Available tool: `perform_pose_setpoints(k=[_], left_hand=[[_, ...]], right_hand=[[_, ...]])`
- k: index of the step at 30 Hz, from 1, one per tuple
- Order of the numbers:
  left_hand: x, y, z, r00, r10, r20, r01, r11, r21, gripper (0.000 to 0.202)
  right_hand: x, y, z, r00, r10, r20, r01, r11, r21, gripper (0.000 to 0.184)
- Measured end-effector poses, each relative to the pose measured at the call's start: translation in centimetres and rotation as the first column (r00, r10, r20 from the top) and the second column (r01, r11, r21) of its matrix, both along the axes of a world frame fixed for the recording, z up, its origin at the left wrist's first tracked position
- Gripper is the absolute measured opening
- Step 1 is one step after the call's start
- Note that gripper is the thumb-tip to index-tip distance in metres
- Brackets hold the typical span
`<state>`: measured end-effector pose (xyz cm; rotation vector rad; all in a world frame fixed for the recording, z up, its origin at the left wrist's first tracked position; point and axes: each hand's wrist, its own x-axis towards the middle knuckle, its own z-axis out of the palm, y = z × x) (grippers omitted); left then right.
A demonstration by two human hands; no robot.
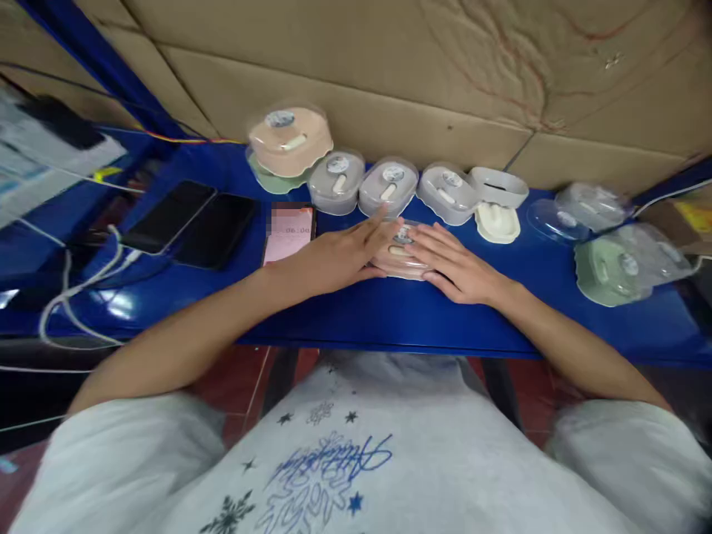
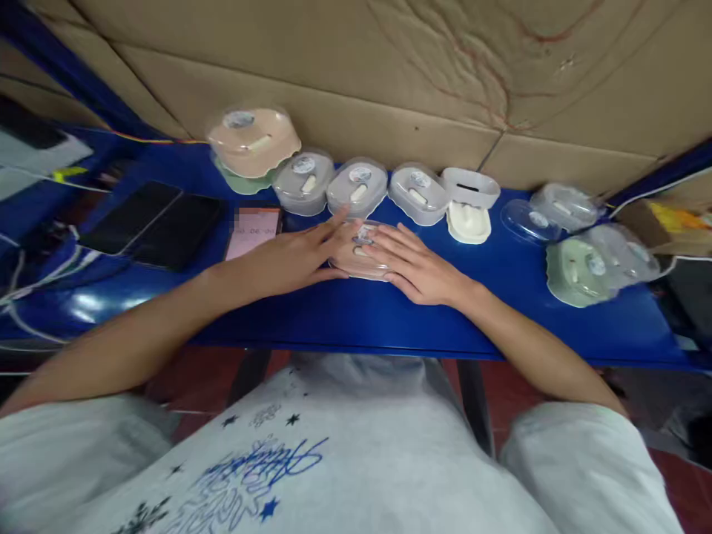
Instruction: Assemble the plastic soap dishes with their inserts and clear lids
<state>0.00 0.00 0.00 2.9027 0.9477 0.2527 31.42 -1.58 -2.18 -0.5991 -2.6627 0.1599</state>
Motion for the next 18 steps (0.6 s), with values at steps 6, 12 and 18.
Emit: perform_pose_setpoints(k=[6, 12, 18], left_hand=[[-0.4, 0.4, -0.2, 0.999, -0.03, -0.011, 0.029, 0.998, -0.048, 0.087], [-0.3, -0.1, 0.0, 1.0, -0.023, 0.007, 0.023, 1.0, 0.013, 0.074], [-0.2, 1.2, -0.7, 0.99, -0.03, 0.135, 0.046, 0.992, -0.12, 0.084]], right_hand=[[-0.2, -0.2, 0.0, 0.997, -0.062, 0.048, 0.062, 0.998, 0.013, 0.074], [-0.2, -0.2, -0.1, 0.997, -0.056, 0.055, 0.054, 0.998, 0.035, 0.076], [-0.2, 0.0, -0.5, 0.996, -0.068, 0.051, 0.068, 0.998, 0.005, 0.075]])
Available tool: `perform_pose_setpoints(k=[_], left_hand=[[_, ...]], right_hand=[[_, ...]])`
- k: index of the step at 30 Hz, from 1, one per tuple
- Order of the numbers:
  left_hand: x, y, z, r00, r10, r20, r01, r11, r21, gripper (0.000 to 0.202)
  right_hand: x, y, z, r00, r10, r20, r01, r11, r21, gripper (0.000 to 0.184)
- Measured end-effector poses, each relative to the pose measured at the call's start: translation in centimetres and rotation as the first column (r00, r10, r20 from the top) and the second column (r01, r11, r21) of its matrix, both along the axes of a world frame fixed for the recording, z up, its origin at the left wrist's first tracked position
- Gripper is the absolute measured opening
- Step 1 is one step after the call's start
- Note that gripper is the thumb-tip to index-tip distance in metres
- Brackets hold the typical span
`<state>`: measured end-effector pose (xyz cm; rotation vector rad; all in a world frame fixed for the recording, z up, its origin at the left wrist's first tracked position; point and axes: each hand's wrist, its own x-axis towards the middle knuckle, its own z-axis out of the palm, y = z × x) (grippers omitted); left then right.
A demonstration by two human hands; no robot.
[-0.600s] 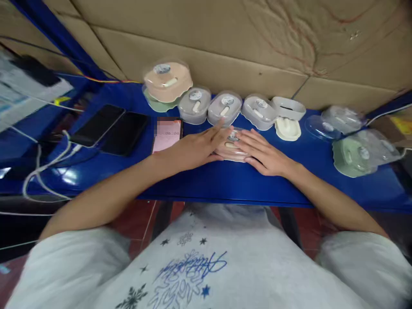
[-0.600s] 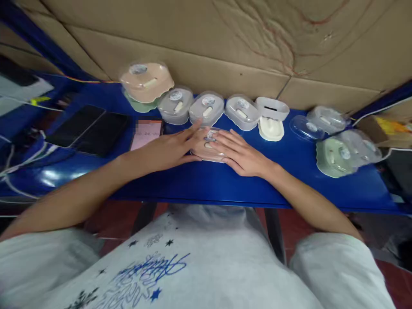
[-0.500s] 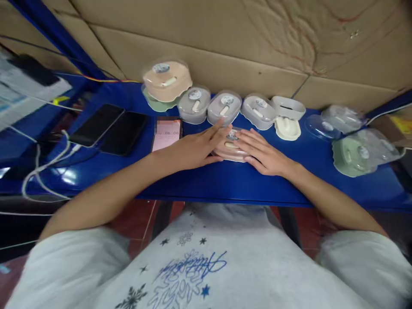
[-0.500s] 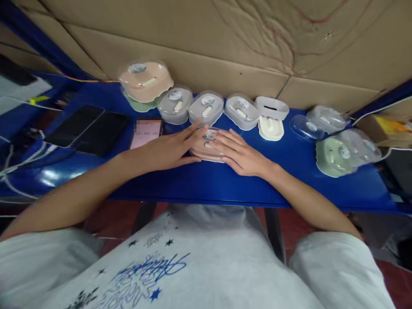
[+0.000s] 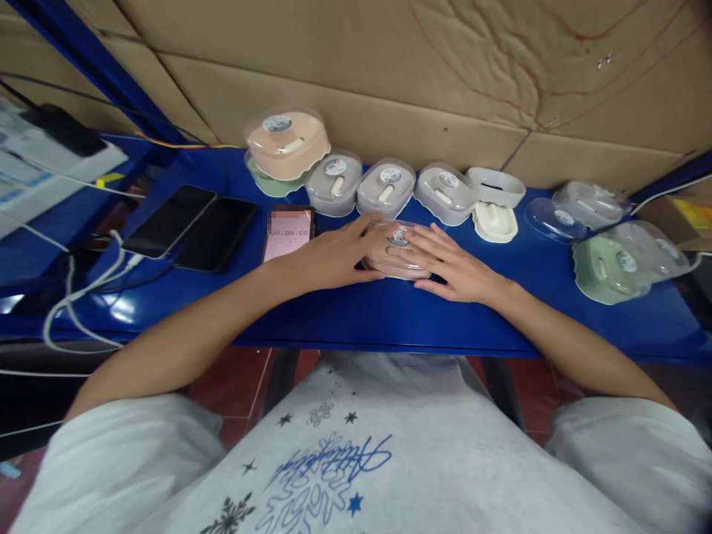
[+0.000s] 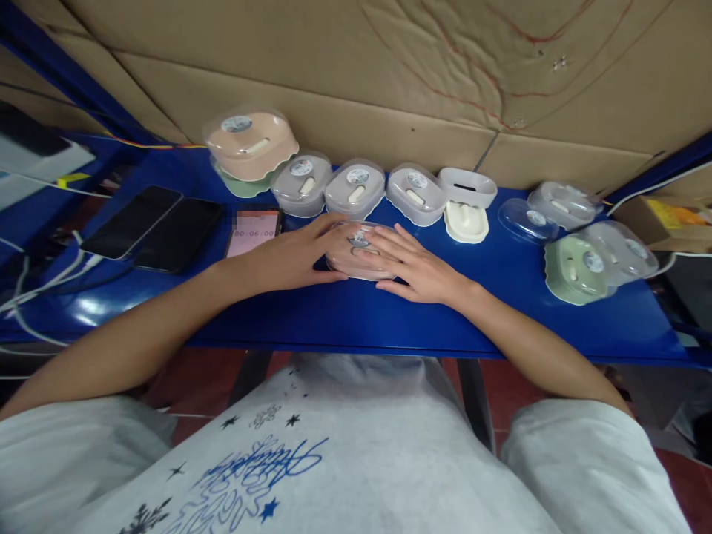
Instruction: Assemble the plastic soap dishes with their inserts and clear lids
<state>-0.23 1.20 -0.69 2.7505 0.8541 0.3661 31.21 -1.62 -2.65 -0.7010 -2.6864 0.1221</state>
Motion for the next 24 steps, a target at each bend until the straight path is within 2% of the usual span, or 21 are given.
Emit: perform_pose_setpoints(k=[3, 5, 7, 8, 10, 12, 14, 16, 18, 20, 24], left_hand=[[0.2, 0.6, -0.9, 0.984, -0.036, 0.172, 0.046, 0.998, -0.053, 0.089], [0.3, 0.8, -1.0, 0.971, -0.053, 0.235, 0.063, 0.997, -0.038, 0.085], [0.0, 1.0, -0.5, 0.963, -0.037, 0.269, 0.035, 0.999, 0.012, 0.079], [-0.2, 1.2, -0.1, 0.959, -0.008, 0.284, -0.004, 0.999, 0.042, 0.079], [-0.8, 1.9, 0.9, 0.941, 0.091, 0.327, -0.128, 0.988, 0.092, 0.083], [-1.6, 2.9, 1.7, 0.902, 0.212, 0.377, -0.275, 0.954, 0.122, 0.088], [-2.3, 3.9, 2.0, 0.849, 0.335, 0.41, -0.415, 0.902, 0.123, 0.094], [-2.8, 4.8, 1.9, 0.807, 0.432, 0.403, -0.508, 0.855, 0.1, 0.1], [-3.1, 5.5, 1.4, 0.794, 0.477, 0.377, -0.543, 0.835, 0.087, 0.103], [-3.1, 5.9, 0.9, 0.801, 0.473, 0.367, -0.537, 0.839, 0.093, 0.105], [-3.1, 6.2, 0.3, 0.824, 0.417, 0.384, -0.48, 0.874, 0.08, 0.104]], right_hand=[[0.4, 0.2, 0.5, 1.0, -0.011, -0.021, 0.01, 0.999, -0.033, 0.076], [0.9, 0.2, 1.3, 0.997, -0.061, -0.043, 0.06, 0.998, -0.032, 0.074], [1.5, 0.2, 2.3, 0.979, -0.193, -0.064, 0.194, 0.981, 0.005, 0.072], [1.8, 0.2, 2.9, 0.953, -0.295, -0.07, 0.298, 0.954, 0.033, 0.069], [2.5, 0.2, 4.0, 0.849, -0.526, -0.049, 0.529, 0.845, 0.082, 0.063], [3.2, 0.4, 4.8, 0.697, -0.717, 0.018, 0.71, 0.693, 0.129, 0.061], [3.9, 0.6, 5.0, 0.556, -0.821, 0.127, 0.801, 0.57, 0.183, 0.059], [4.2, 0.8, 4.8, 0.451, -0.85, 0.271, 0.829, 0.512, 0.226, 0.057], [4.1, 0.8, 4.6, 0.398, -0.831, 0.389, 0.823, 0.511, 0.249, 0.054], [3.7, 0.4, 4.6, 0.392, -0.809, 0.437, 0.809, 0.529, 0.254, 0.051], [2.4, -0.8, 5.2, 0.485, -0.748, 0.453, 0.765, 0.614, 0.194, 0.049]])
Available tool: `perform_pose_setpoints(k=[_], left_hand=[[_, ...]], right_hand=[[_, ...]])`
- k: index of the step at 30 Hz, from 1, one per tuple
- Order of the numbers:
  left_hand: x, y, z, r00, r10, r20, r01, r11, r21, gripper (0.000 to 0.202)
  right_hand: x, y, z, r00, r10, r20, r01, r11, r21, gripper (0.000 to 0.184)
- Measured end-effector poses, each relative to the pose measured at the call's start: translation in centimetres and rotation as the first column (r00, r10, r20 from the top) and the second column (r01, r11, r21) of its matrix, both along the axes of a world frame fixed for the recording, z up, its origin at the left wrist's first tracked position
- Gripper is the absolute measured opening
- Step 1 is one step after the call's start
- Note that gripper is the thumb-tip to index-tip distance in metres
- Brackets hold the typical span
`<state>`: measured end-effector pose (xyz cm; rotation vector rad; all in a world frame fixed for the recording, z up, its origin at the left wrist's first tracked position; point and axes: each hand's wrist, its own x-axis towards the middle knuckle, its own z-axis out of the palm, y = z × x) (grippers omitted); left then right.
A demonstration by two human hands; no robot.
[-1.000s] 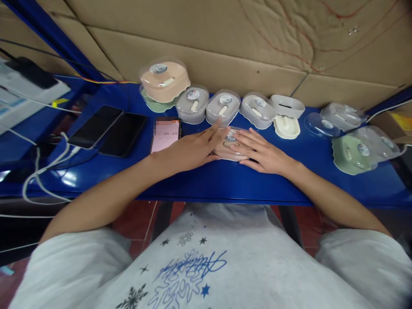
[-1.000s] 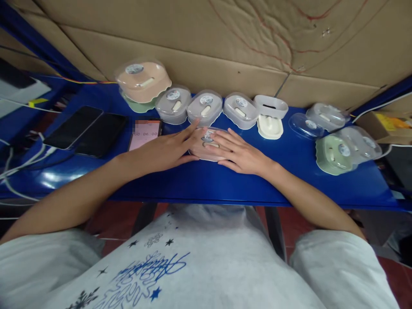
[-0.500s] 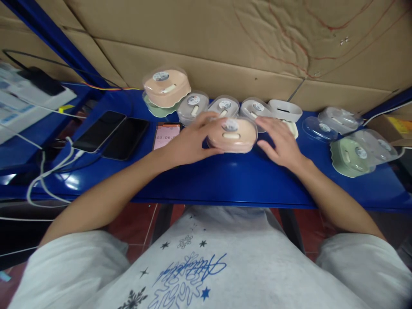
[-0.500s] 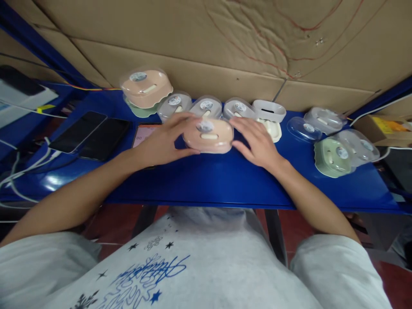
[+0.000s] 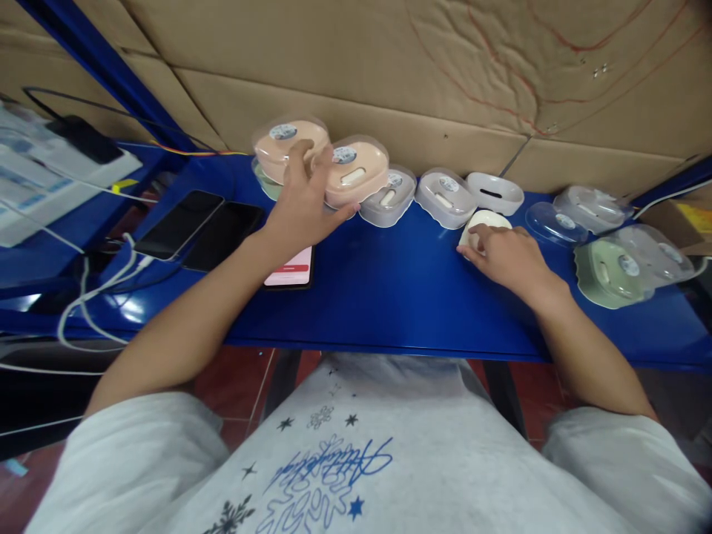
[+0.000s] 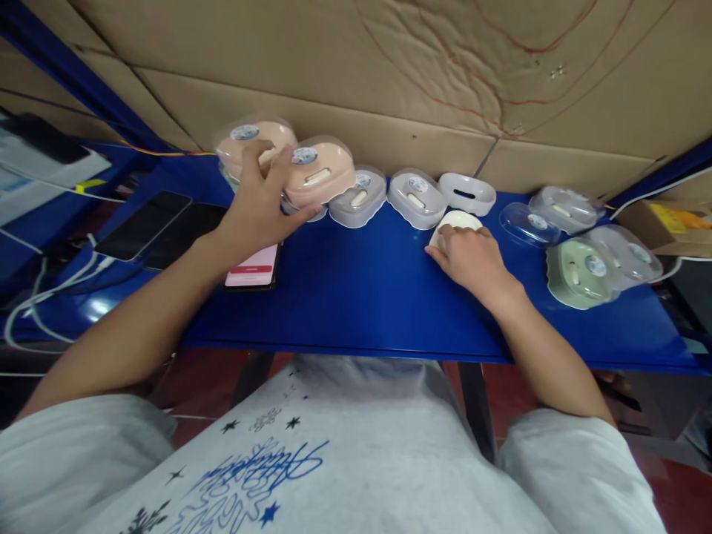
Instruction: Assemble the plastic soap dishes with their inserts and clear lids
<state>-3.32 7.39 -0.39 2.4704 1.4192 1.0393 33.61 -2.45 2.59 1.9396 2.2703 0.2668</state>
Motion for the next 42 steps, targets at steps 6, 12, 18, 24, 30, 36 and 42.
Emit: perform_pose_setpoints(k=[6, 12, 18, 24, 30, 36, 42], left_hand=[[-0.2, 0.1, -0.2, 0.997, -0.081, -0.015, 0.081, 0.996, 0.025, 0.102], [1.3, -2.9, 1.0, 0.982, -0.023, -0.189, 0.035, 0.998, 0.06, 0.078], [4.3, -8.3, 1.2, 0.787, -0.433, -0.44, 0.467, 0.884, -0.034, 0.063], [5.6, -11.0, 0.1, 0.548, -0.693, -0.468, 0.709, 0.682, -0.181, 0.062], [4.9, -9.6, -0.4, 0.588, -0.634, -0.503, 0.682, 0.722, -0.112, 0.039], [4.0, -7.2, 0.0, 0.668, -0.542, -0.51, 0.612, 0.79, -0.037, 0.012], [4.5, -7.6, 0.6, 0.709, -0.453, -0.54, 0.556, 0.83, 0.035, 0.025]], right_hand=[[1.8, 1.7, -0.2, 0.904, 0.206, -0.375, -0.168, 0.977, 0.132, 0.048], [6.1, 5.1, -2.0, 0.976, 0.009, -0.216, 0.044, 0.97, 0.239, 0.06], [3.8, 2.6, 0.1, 0.979, -0.2, 0.045, 0.2, 0.98, 0.019, 0.048], [-0.6, -0.9, 0.6, 0.999, -0.037, -0.036, 0.034, 0.998, -0.059, 0.05], [-1.4, -1.1, -0.4, 0.923, 0.343, -0.174, -0.324, 0.937, 0.13, 0.037], [-1.6, -0.7, -1.4, 0.828, 0.428, -0.363, -0.358, 0.901, 0.244, 0.037], [-4.3, -2.6, -2.5, 0.679, 0.614, -0.402, -0.546, 0.789, 0.283, 0.04]])
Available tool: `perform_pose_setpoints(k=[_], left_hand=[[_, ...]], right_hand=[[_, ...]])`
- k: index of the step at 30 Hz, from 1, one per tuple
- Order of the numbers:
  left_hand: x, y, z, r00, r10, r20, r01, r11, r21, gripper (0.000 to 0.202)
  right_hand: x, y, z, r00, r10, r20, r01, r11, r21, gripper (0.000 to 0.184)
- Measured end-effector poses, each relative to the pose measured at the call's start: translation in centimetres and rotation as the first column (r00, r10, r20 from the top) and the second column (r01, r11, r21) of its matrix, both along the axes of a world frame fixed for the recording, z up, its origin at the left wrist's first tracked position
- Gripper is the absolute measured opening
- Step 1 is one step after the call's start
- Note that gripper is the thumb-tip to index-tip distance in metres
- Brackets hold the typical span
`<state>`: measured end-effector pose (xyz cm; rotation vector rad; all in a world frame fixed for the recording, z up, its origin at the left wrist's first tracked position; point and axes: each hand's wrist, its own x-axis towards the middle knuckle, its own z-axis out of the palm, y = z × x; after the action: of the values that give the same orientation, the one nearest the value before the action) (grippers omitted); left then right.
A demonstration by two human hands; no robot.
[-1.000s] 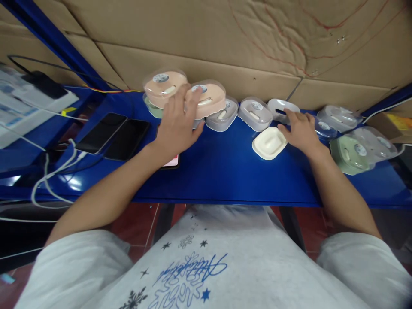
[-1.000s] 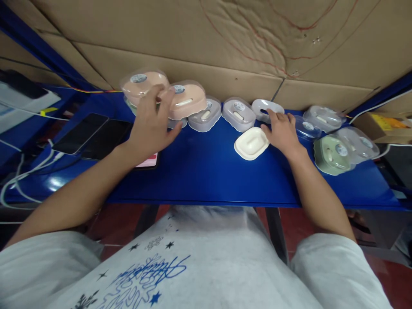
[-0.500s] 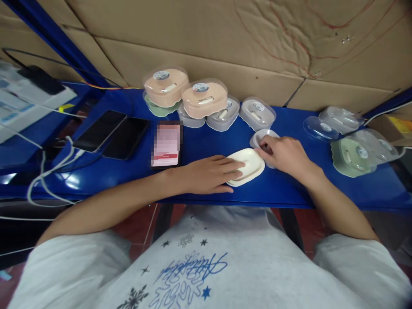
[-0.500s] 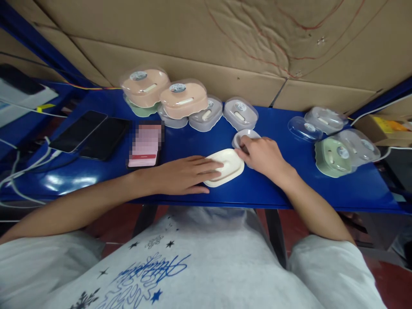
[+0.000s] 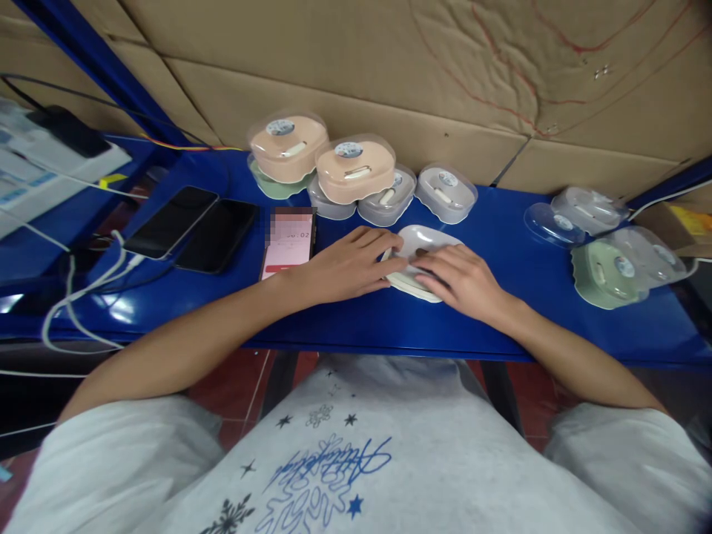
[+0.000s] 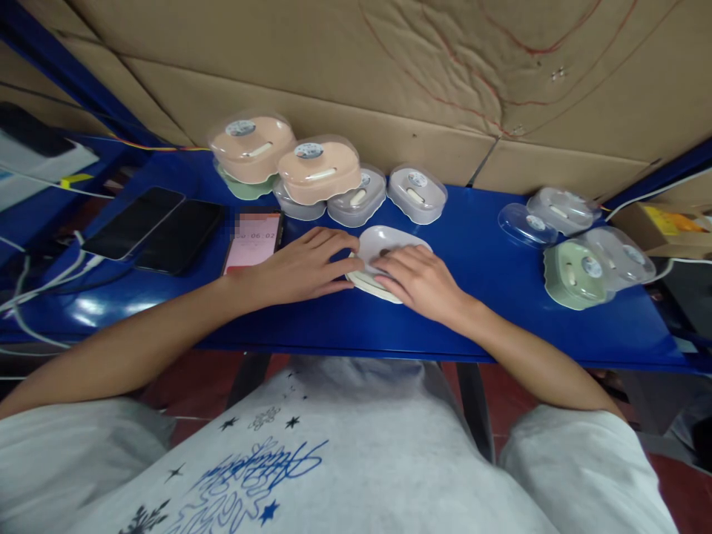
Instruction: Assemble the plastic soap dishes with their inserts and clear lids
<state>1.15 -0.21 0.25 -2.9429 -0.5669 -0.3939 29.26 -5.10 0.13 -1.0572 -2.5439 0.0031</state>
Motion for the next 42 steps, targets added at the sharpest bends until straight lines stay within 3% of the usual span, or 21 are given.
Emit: perform_pose_setpoints(k=[5, 10, 16, 22, 26, 28, 30, 31, 34, 36, 38, 39, 40, 42], left_hand=[[0.2, 0.1, -0.5, 1.0, -0.026, 0.01, 0.027, 0.995, -0.095, 0.036], [0.1, 0.4, -1.4, 1.0, -0.024, -0.017, 0.023, 0.997, -0.076, 0.031], [-0.1, 0.8, -1.2, 1.0, -0.003, -0.005, 0.003, 0.999, -0.034, 0.031], [-0.4, 1.5, -1.6, 0.997, 0.032, 0.071, -0.026, 0.997, -0.073, 0.033], [-0.5, 1.5, -1.7, 0.999, 0.017, 0.041, -0.012, 0.994, -0.11, 0.037], [-0.6, 1.5, -1.6, 1.0, 0.02, 0.016, -0.018, 0.994, -0.106, 0.037], [-0.6, 1.4, -1.5, 1.0, 0.02, 0.005, -0.02, 0.995, -0.102, 0.036], [-0.6, 1.4, -1.4, 1.0, 0.019, 0.003, -0.019, 0.995, -0.1, 0.035], [-0.6, 1.3, -1.3, 1.0, 0.014, -0.005, -0.014, 0.997, -0.079, 0.035], [-0.5, 1.2, -1.2, 1.0, 0.015, -0.024, -0.016, 0.998, -0.058, 0.036], [-0.5, 1.0, -1.2, 0.999, 0.018, -0.04, -0.019, 0.999, -0.043, 0.037], [-0.5, 1.0, -1.1, 0.999, 0.022, -0.045, -0.024, 0.999, -0.04, 0.037], [-0.5, 1.0, -1.2, 0.999, 0.025, -0.046, -0.027, 0.999, -0.036, 0.037], [-0.6, 1.0, -1.3, 0.998, 0.031, -0.047, -0.033, 0.999, -0.034, 0.037]], right_hand=[[-0.9, -1.0, -0.7, 0.986, 0.135, 0.097, -0.136, 0.991, 0.006, 0.045], [-1.0, -0.9, -1.2, 0.986, 0.125, 0.108, -0.126, 0.992, 0.002, 0.044], [0.2, 0.5, -1.0, 0.989, 0.088, 0.118, -0.09, 0.996, 0.015, 0.044], [1.6, 2.2, -1.9, 0.993, 0.051, 0.106, -0.044, 0.996, -0.074, 0.052], [2.8, 2.8, -0.3, 0.992, 0.071, 0.107, -0.059, 0.992, -0.111, 0.05], [4.6, 3.2, 1.6, 0.992, -0.055, 0.117, 0.068, 0.991, -0.111, 0.05], [7.2, 3.9, 3.3, 0.937, -0.32, 0.139, 0.331, 0.941, -0.065, 0.054], [8.6, 4.3, 4.0, 0.871, -0.465, 0.157, 0.474, 0.88, -0.026, 0.055], [12.3, 5.5, 4.5, 0.555, -0.794, 0.248, 0.808, 0.585, 0.065, 0.067], [13.8, 6.3, 4.1, 0.361, -0.852, 0.38, 0.918, 0.397, 0.019, 0.081], [14.6, 6.7, 3.7, 0.28, -0.81, 0.515, 0.955, 0.288, -0.065, 0.085], [14.7, 6.7, 3.6, 0.279, -0.78, 0.561, 0.957, 0.275, -0.095, 0.084], [14.6, 6.7, 3.6, 0.303, -0.753, 0.584, 0.949, 0.296, -0.111, 0.083], [14.1, 6.3, 3.6, 0.433, -0.696, 0.573, 0.886, 0.445, -0.129, 0.084]])
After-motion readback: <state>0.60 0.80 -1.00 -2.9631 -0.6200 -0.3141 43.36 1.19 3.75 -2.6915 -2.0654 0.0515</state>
